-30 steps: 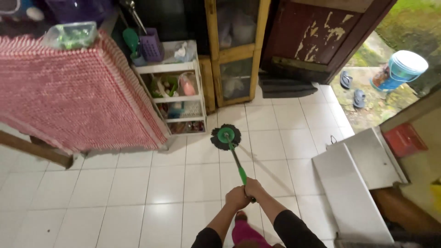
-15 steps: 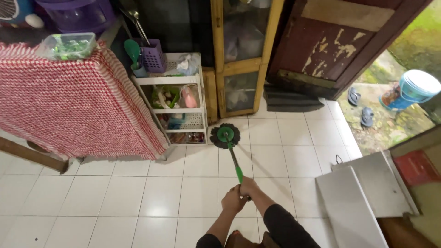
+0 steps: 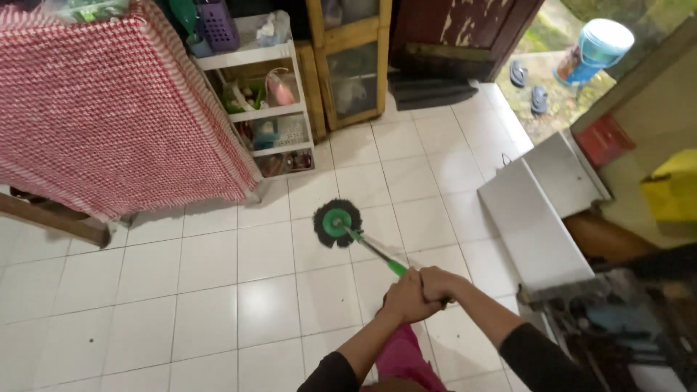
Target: The person uses a green spin mop to clean a white tiled floor in a room. They move the mop back and forth across the floor, navigating around furniture and a doorway.
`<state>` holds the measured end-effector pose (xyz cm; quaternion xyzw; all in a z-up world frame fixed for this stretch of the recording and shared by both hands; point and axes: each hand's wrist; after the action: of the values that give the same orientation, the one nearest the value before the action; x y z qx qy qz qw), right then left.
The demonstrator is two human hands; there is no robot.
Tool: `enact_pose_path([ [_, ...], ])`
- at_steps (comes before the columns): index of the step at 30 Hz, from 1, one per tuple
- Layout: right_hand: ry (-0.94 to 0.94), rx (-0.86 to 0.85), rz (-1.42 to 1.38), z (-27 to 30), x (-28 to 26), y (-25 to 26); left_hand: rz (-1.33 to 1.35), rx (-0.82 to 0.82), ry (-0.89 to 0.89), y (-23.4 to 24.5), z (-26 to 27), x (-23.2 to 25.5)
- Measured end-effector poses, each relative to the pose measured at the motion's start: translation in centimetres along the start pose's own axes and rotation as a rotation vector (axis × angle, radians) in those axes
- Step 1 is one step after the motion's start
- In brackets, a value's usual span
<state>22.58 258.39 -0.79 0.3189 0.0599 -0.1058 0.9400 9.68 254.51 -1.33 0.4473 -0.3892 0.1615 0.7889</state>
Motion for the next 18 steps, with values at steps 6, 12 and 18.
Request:
enact_pose_path([
  [6, -0.028, 0.061, 0.001, -2.1, -1.6, -9.3, 0.042, -0.104, 0.078, -0.4, 6.0, -1.9],
  [12, 0.117, 0.207, -0.115, -12.5, -4.7, -12.5, 0.126, 0.202, 0.261, -5.2, 2.3, -14.1],
  [18, 0.012, 0.086, -0.388, -5.6, -12.6, -11.0, 0.123, 0.445, 0.522, -5.3, 5.3, -17.7],
])
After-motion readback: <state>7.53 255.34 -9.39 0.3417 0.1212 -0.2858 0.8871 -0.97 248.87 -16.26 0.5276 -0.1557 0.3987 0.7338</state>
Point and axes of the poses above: each hand's wrist, its own z-axis away from the middle knuckle, its own y-axis out of the back of the hand, x = y × z, and after that the axes turned 8 degrees about x, right-handed
